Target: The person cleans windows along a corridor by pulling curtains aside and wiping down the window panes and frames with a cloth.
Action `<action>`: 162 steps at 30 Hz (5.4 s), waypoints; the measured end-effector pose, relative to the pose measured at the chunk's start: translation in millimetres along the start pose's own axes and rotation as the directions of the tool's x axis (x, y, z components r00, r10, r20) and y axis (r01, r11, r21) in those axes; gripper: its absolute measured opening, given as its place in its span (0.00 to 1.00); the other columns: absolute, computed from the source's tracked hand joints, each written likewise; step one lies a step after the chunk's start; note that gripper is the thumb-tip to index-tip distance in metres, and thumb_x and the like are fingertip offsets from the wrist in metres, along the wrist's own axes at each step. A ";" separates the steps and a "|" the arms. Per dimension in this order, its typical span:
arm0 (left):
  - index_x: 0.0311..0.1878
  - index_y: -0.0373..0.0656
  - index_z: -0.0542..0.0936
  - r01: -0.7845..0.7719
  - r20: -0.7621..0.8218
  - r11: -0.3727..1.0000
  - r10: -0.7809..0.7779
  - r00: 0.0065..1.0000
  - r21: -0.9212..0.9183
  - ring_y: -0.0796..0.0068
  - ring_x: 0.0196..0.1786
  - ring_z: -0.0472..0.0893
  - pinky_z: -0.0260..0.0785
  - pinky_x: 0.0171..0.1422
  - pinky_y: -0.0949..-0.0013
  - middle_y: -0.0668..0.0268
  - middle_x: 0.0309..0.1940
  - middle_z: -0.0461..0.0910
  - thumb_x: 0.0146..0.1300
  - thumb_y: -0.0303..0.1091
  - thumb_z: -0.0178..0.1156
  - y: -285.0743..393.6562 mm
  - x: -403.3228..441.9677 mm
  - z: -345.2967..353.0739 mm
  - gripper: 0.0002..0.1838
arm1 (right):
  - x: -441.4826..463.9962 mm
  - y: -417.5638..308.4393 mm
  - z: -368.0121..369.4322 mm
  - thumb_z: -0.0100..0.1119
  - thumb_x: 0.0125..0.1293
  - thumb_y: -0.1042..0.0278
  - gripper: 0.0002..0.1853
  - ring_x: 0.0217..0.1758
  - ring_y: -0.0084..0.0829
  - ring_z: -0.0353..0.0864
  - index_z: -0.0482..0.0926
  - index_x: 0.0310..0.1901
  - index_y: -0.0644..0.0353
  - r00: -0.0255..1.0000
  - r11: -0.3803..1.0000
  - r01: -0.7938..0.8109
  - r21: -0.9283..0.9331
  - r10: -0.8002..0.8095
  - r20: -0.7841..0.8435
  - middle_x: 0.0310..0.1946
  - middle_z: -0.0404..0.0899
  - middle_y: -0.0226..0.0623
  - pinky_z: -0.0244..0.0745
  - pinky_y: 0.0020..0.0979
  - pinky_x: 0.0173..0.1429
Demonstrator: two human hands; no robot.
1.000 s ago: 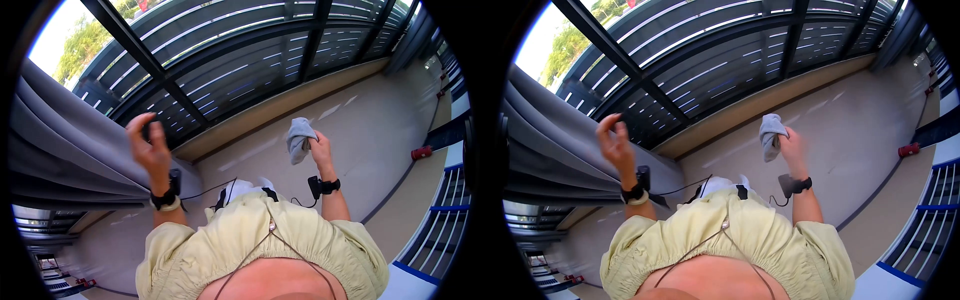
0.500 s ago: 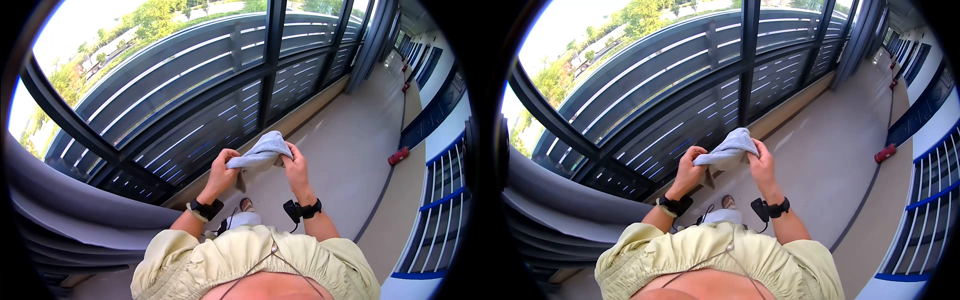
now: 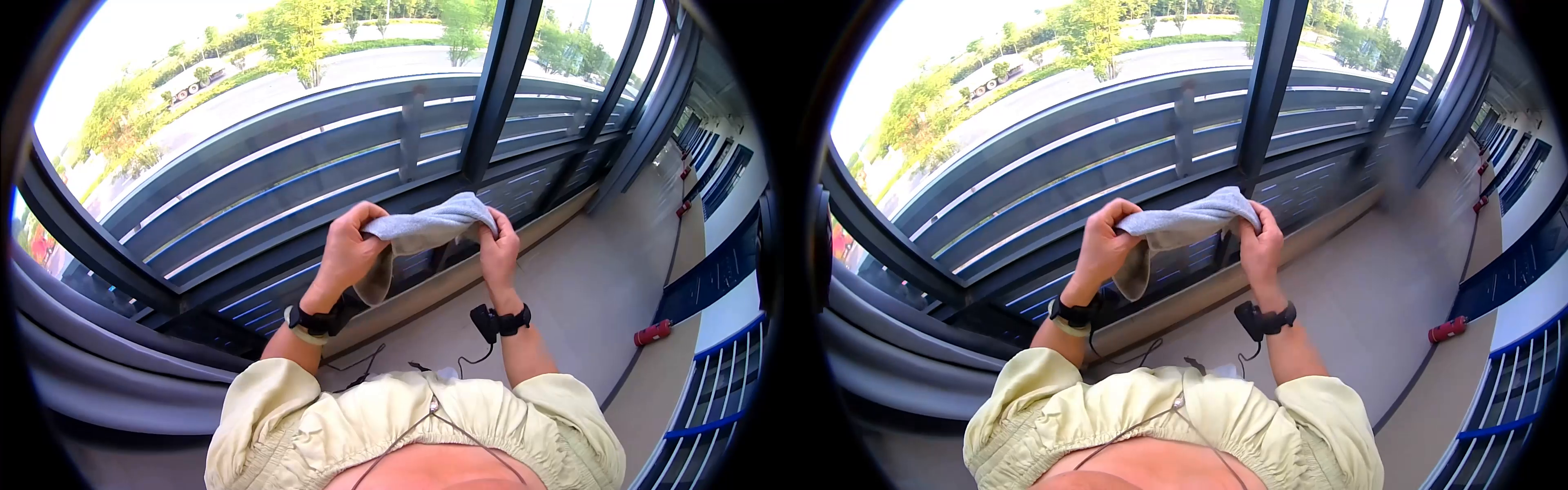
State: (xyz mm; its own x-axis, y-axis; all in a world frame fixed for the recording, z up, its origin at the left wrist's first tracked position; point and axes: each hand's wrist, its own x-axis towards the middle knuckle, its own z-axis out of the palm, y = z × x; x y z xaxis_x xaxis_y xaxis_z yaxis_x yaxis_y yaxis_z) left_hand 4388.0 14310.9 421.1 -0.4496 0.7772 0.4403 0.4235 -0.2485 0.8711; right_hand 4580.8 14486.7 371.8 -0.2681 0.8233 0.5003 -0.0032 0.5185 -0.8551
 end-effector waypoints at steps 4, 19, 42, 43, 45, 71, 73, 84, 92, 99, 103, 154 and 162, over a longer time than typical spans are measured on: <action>0.41 0.38 0.81 -0.230 -0.472 0.948 0.309 0.826 0.218 0.72 0.42 0.79 0.71 0.47 0.69 0.68 0.37 0.80 0.54 0.19 0.65 47.0 67.4 -13.3 0.10 | 91.8 -48.0 8.6 0.68 0.59 0.78 0.19 0.46 0.40 0.81 0.77 0.52 0.61 0.755 0.757 0.629 -0.177 -0.649 -0.090 0.42 0.80 0.41 0.75 0.36 0.53; 0.73 0.46 0.67 -0.124 0.005 0.193 0.523 0.852 0.973 0.55 0.80 0.50 0.30 0.81 0.44 0.55 0.75 0.59 0.62 0.46 0.63 -68.5 192.3 102.9 0.36 | 238.0 22.8 80.2 0.59 0.63 0.75 0.24 0.77 0.56 0.52 0.77 0.62 0.57 0.517 0.507 0.850 -0.145 -0.855 0.043 0.71 0.61 0.51 0.52 0.51 0.77; 0.73 0.40 0.63 0.306 -0.138 -0.102 0.730 0.669 0.947 0.45 0.79 0.49 0.37 0.78 0.37 0.48 0.76 0.55 0.68 0.48 0.56 41.9 30.0 -302.4 0.34 | 63.9 -261.4 338.1 0.62 0.57 0.74 0.37 0.81 0.46 0.48 0.68 0.70 0.38 0.137 0.165 0.978 0.131 -0.970 0.199 0.76 0.54 0.42 0.49 0.54 0.77; 0.72 0.42 0.65 0.322 -0.165 -0.072 0.742 0.650 0.944 0.46 0.79 0.49 0.37 0.79 0.38 0.48 0.75 0.55 0.69 0.51 0.55 9.3 8.6 -307.9 0.33 | 43.7 -247.9 346.4 0.61 0.57 0.76 0.36 0.81 0.39 0.48 0.70 0.69 0.39 0.144 0.192 0.962 0.193 -0.960 0.240 0.76 0.55 0.36 0.48 0.53 0.78; 0.71 0.32 0.61 0.388 -0.317 0.026 0.626 0.712 0.921 0.36 0.78 0.46 0.37 0.77 0.34 0.40 0.75 0.52 0.70 0.49 0.55 -41.3 -37.9 -293.4 0.36 | 8.6 -211.6 356.6 0.57 0.60 0.76 0.35 0.82 0.37 0.49 0.69 0.70 0.40 0.078 0.206 0.934 0.293 -0.915 0.396 0.77 0.54 0.34 0.44 0.51 0.80; 0.69 0.37 0.68 0.188 -0.228 0.164 0.270 0.936 0.968 0.35 0.79 0.39 0.23 0.76 0.29 0.42 0.76 0.50 0.63 0.62 0.60 -135.2 -36.6 -131.3 0.42 | 19.2 -28.1 261.1 0.64 0.59 0.68 0.34 0.83 0.32 0.46 0.69 0.70 0.49 0.191 0.272 0.962 0.018 -0.720 0.667 0.78 0.52 0.30 0.47 0.50 0.78; 0.70 0.46 0.69 0.157 -0.183 0.166 0.150 0.972 0.974 0.43 0.80 0.42 0.24 0.77 0.31 0.50 0.76 0.53 0.63 0.61 0.59 -146.6 -53.3 -110.4 0.39 | 10.6 3.6 232.8 0.63 0.60 0.68 0.34 0.83 0.31 0.46 0.68 0.71 0.48 0.181 0.316 0.948 0.027 -0.610 0.771 0.78 0.51 0.30 0.48 0.50 0.78; 0.72 0.55 0.68 -0.201 0.161 -0.013 0.650 0.743 0.979 0.56 0.79 0.51 0.32 0.76 0.36 0.59 0.73 0.60 0.65 0.52 0.60 40.9 201.7 -37.6 0.33 | 230.4 -99.3 118.2 0.54 0.67 0.71 0.28 0.78 0.49 0.55 0.66 0.70 0.57 0.438 0.363 0.876 -0.318 -0.875 0.207 0.74 0.57 0.51 0.48 0.61 0.75; 0.72 0.61 0.69 -0.406 0.315 0.101 0.473 0.823 0.908 0.64 0.80 0.50 0.23 0.80 0.44 0.66 0.75 0.60 0.58 0.51 0.66 -65.7 214.0 96.7 0.37 | 204.8 72.5 59.0 0.61 0.61 0.72 0.38 0.76 0.59 0.54 0.58 0.73 0.66 0.705 0.596 0.706 -0.383 -0.639 0.307 0.75 0.49 0.62 0.55 0.51 0.74; 0.72 0.69 0.69 -0.231 0.196 0.087 0.295 0.935 0.969 0.64 0.82 0.45 0.17 0.81 0.45 0.69 0.77 0.56 0.63 0.49 0.64 -136.9 100.5 32.3 0.33 | 91.6 85.3 105.0 0.61 0.59 0.75 0.38 0.79 0.59 0.50 0.61 0.73 0.64 0.678 0.722 0.672 -0.164 -0.511 0.528 0.76 0.48 0.59 0.56 0.51 0.75; 0.70 0.76 0.69 0.030 -0.030 0.006 0.355 0.934 1.000 0.66 0.82 0.43 0.21 0.79 0.35 0.72 0.77 0.56 0.63 0.52 0.63 -116.2 35.0 -71.2 0.31 | 66.3 20.0 173.4 0.59 0.56 0.80 0.35 0.81 0.48 0.50 0.69 0.70 0.57 0.471 0.572 0.820 -0.006 -0.669 0.575 0.77 0.53 0.43 0.58 0.48 0.75; 0.50 0.43 0.78 -0.200 0.052 0.587 0.259 0.964 0.785 0.50 0.62 0.70 0.56 0.68 0.48 0.58 0.52 0.78 0.53 0.27 0.62 -188.6 138.0 209.1 0.18 | 108.6 168.4 3.3 0.59 0.56 0.76 0.26 0.63 0.52 0.70 0.72 0.59 0.67 0.805 0.770 0.501 -0.395 -0.247 0.540 0.60 0.68 0.53 0.68 0.45 0.64; 0.39 0.41 0.85 -0.365 -0.035 0.687 0.493 0.869 0.628 0.53 0.52 0.75 0.67 0.60 0.54 0.61 0.44 0.82 0.49 0.19 0.64 -178.3 132.3 205.3 0.12 | 102.5 177.4 -18.9 0.62 0.53 0.79 0.22 0.61 0.53 0.71 0.76 0.53 0.70 0.901 0.904 0.294 -0.310 -0.153 0.407 0.57 0.72 0.53 0.70 0.43 0.65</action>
State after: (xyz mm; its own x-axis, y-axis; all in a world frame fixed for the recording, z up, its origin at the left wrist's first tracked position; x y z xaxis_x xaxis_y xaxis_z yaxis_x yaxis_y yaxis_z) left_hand 4414.4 14576.7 279.4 -0.2091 0.5331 0.8198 0.9492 -0.0910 0.3012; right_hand 4570.9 14667.4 274.0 -0.6328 0.5680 0.5263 0.2165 0.7824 -0.5840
